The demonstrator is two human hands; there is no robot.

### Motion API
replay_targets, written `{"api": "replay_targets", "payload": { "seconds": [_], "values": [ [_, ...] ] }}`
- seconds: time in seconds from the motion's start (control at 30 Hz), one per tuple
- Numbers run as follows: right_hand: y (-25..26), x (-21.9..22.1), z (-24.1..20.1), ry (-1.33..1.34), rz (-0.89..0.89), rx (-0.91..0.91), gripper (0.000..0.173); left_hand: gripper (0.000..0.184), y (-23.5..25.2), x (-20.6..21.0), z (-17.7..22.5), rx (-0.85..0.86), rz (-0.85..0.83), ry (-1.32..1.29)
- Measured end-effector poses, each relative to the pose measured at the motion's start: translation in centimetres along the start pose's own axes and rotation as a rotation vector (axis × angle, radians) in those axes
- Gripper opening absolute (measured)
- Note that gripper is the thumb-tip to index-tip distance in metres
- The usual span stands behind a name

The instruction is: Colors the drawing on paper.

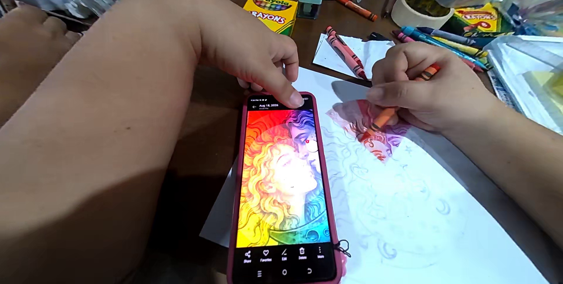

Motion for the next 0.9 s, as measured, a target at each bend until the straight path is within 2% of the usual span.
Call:
{"api": "replay_targets", "payload": {
  "seconds": [0.9],
  "values": [
    [0.00, -0.15, -0.04, -0.014, 0.040, 0.009, 0.030, 0.032, -0.05, 0.05, -0.08, -0.018, -0.008, -0.010]
  ]
}}
Point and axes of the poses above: each hand's wrist, its own y-axis towards the middle knuckle, its own x-axis out of the palm, z = x × y, the point moved 6 cm from there along y, towards the middle knuckle, and after that the axes turned 2 degrees about z, right-handed, at the moved point
